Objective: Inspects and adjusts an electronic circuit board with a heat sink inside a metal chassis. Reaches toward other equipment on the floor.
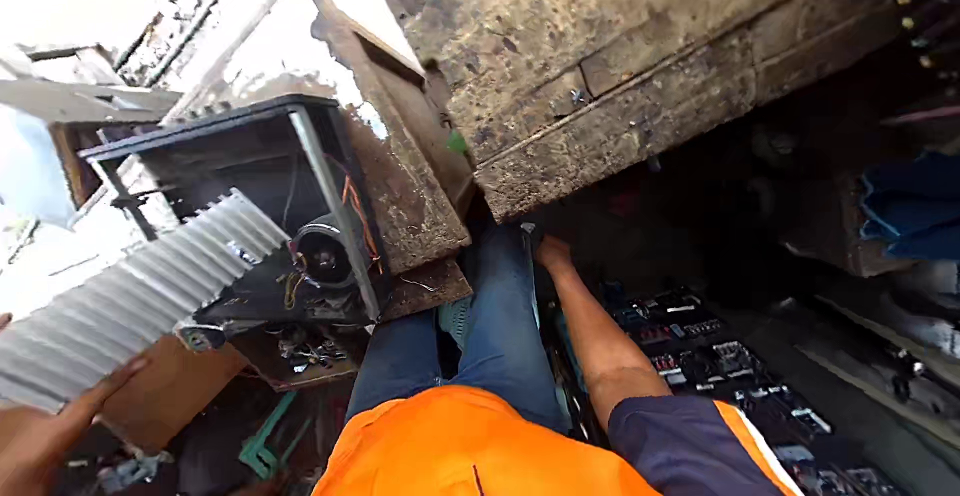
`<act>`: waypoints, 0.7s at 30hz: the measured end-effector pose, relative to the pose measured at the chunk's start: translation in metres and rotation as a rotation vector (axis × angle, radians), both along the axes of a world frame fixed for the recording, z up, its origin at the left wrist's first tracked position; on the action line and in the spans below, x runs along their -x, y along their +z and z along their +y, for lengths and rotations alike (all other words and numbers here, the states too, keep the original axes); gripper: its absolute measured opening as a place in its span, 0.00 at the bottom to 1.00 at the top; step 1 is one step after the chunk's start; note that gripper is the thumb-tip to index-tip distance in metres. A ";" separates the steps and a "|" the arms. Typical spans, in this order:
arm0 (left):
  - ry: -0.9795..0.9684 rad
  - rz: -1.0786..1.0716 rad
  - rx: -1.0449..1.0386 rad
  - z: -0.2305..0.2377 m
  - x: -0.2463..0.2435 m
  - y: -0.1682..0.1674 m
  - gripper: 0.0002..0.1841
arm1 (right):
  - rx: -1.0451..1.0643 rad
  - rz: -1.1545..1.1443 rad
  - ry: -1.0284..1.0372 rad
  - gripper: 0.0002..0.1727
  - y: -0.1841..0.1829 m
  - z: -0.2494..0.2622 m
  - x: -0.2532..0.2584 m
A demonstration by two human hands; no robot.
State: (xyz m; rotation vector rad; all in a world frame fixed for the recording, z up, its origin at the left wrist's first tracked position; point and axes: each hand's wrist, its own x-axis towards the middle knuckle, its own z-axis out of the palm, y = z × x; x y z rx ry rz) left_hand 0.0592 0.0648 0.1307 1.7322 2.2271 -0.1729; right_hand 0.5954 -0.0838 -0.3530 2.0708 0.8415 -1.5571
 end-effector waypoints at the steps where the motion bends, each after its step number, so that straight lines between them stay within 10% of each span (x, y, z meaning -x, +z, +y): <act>1: -0.002 -0.020 -0.035 -0.003 0.005 0.000 0.61 | 0.089 0.024 0.076 0.30 0.010 0.007 0.006; 11: -0.148 -0.090 -0.251 0.008 -0.024 -0.006 0.54 | -0.038 0.144 0.337 0.21 0.151 0.046 0.024; 15: -0.247 -0.153 -0.381 0.012 -0.025 -0.021 0.46 | -0.579 0.330 0.327 0.13 0.277 0.101 0.048; 21: -0.303 -0.329 -0.448 0.022 -0.033 -0.037 0.42 | -1.347 0.522 0.552 0.53 0.390 0.183 0.189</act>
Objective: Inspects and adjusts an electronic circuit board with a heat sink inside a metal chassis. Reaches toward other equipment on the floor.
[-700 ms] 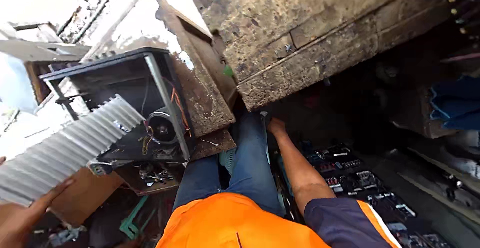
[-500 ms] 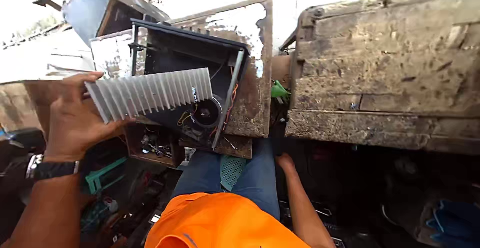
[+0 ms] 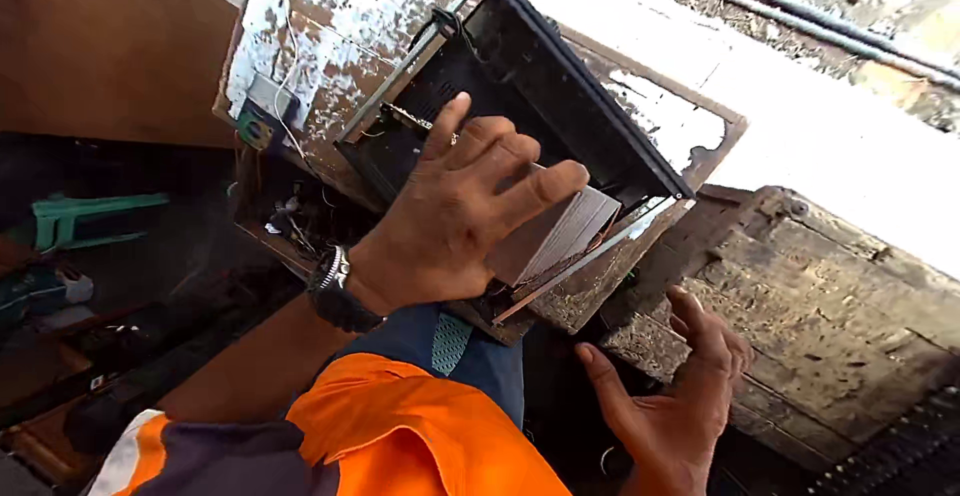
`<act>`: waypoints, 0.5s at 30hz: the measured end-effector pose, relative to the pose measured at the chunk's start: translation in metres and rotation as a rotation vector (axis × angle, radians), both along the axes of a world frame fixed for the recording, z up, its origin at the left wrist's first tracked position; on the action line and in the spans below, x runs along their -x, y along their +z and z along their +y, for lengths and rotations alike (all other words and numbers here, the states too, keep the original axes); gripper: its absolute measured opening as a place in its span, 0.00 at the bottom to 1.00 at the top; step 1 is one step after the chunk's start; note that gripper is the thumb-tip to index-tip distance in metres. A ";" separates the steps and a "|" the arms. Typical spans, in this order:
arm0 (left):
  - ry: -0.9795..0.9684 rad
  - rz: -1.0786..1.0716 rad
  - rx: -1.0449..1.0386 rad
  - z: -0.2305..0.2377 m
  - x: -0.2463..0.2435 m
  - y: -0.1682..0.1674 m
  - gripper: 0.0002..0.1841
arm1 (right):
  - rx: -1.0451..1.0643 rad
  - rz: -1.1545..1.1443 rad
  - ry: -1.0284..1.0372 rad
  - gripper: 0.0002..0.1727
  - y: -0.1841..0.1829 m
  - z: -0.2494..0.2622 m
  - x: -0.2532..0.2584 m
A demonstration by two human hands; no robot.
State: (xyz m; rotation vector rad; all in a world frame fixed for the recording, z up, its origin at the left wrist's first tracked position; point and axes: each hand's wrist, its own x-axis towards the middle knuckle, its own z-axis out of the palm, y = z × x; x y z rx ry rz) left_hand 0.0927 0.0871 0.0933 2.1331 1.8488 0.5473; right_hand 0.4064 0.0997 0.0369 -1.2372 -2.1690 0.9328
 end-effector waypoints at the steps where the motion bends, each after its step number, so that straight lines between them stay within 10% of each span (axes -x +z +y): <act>1: -0.008 -0.019 -0.009 0.001 -0.001 -0.002 0.42 | -0.037 0.001 0.034 0.58 0.007 0.007 0.025; 15: 0.053 -0.651 -0.058 -0.024 0.065 -0.021 0.39 | 0.040 0.055 0.070 0.62 0.027 0.037 0.136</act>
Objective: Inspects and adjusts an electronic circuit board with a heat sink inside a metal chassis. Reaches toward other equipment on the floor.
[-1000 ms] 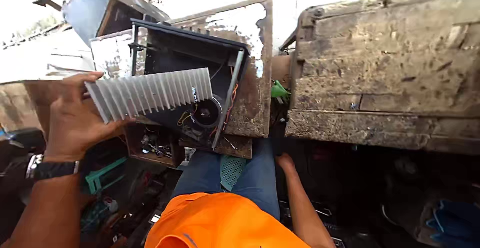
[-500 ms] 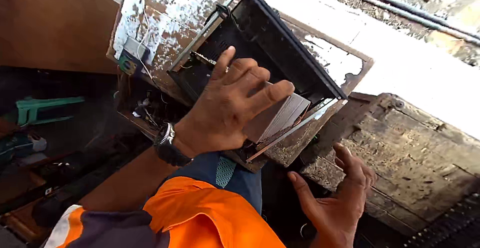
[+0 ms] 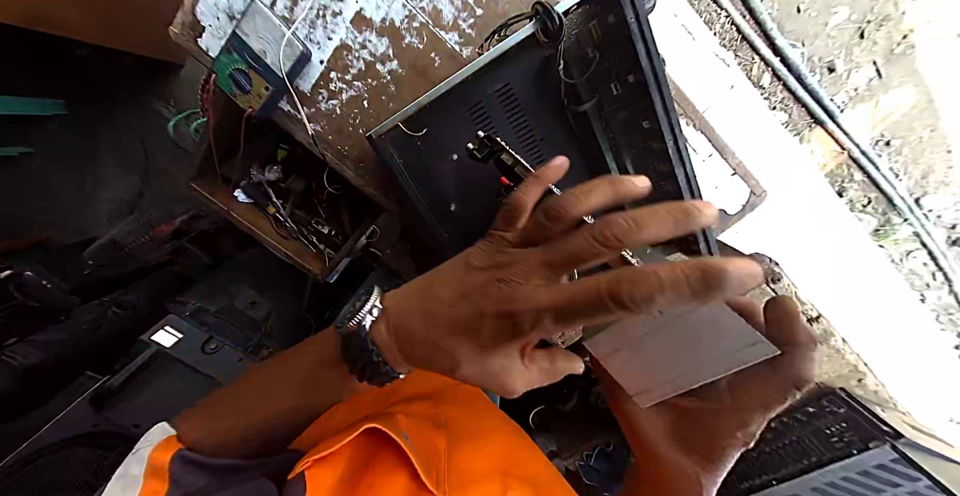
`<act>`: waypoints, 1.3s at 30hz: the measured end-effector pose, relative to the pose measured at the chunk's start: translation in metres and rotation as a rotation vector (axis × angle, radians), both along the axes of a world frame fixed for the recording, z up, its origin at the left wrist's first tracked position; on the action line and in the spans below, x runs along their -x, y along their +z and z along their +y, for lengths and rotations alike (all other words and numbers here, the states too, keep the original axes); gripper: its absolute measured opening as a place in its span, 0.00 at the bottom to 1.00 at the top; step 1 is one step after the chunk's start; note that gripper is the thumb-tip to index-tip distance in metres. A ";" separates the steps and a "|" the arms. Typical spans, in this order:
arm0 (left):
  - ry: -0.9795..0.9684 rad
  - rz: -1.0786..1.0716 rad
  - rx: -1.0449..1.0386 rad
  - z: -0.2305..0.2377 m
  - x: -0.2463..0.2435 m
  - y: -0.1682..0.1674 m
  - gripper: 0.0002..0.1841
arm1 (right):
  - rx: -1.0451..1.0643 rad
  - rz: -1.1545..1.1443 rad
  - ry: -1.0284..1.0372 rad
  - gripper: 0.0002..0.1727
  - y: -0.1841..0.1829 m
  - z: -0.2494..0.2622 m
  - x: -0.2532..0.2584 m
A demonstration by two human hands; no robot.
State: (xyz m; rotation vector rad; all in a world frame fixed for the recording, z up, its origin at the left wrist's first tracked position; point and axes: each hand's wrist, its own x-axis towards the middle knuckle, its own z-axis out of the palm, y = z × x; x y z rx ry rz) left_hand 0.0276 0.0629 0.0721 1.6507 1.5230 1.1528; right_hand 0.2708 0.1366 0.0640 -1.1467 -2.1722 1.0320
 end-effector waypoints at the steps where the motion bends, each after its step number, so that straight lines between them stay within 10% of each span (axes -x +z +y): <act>1: 0.142 -0.049 0.024 -0.010 0.015 -0.004 0.39 | -0.010 -0.035 -0.006 0.62 0.001 0.000 -0.002; 5: 0.570 -0.127 0.353 -0.046 0.054 -0.038 0.32 | -0.024 -0.112 -0.058 0.56 0.001 -0.003 -0.011; 15: 0.401 -0.475 0.372 -0.031 0.035 -0.052 0.27 | -0.011 -0.069 -0.129 0.58 0.009 -0.008 -0.007; 39: 0.696 -0.786 0.186 -0.099 0.033 -0.051 0.09 | 0.087 0.018 0.136 0.49 -0.041 0.010 -0.009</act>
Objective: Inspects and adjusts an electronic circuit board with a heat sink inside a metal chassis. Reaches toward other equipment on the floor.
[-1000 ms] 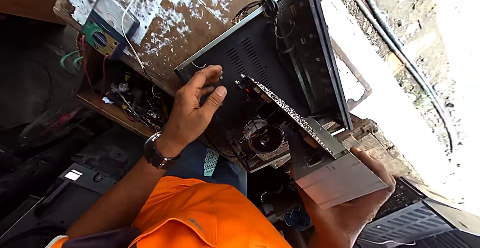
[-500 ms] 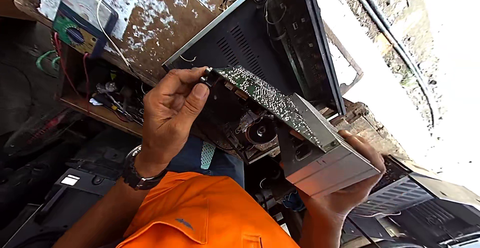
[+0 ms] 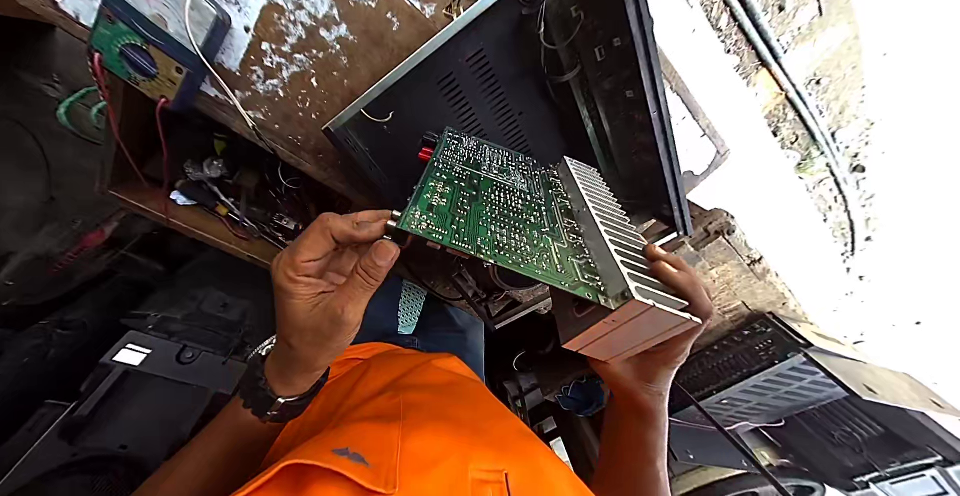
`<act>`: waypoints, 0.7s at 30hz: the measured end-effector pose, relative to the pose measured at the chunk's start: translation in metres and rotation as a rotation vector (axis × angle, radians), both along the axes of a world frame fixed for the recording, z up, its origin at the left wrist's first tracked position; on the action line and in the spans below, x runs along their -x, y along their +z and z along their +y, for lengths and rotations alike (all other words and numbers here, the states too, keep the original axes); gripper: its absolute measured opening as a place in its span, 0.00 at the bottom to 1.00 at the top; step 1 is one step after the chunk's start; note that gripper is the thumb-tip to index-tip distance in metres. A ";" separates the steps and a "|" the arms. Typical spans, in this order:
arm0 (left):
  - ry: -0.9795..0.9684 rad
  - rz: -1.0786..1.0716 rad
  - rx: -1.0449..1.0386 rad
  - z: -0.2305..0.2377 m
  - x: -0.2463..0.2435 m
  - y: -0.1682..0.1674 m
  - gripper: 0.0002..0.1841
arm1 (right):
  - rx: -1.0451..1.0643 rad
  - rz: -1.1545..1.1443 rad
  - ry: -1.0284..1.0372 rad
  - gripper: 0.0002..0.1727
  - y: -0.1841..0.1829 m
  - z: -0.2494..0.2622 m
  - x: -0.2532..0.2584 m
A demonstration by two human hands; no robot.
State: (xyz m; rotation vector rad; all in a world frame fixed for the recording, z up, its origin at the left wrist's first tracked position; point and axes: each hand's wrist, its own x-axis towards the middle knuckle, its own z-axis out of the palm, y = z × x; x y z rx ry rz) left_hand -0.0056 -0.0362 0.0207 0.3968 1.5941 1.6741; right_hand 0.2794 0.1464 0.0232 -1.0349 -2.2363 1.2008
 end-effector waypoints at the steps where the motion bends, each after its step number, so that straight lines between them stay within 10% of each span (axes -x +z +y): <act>1: -0.005 0.001 -0.006 0.000 -0.002 0.001 0.10 | 0.015 0.000 0.010 0.50 -0.001 0.005 -0.002; 10: -0.109 0.018 -0.015 0.006 -0.017 0.000 0.09 | 0.206 -0.049 0.005 0.59 -0.011 0.034 -0.011; 16: -0.119 0.005 -0.038 0.016 -0.021 0.002 0.08 | 0.350 -0.195 0.022 0.82 0.006 0.037 -0.029; 21: -0.123 0.019 -0.028 0.015 -0.013 -0.003 0.08 | 0.683 0.077 -0.047 0.61 0.016 0.048 -0.023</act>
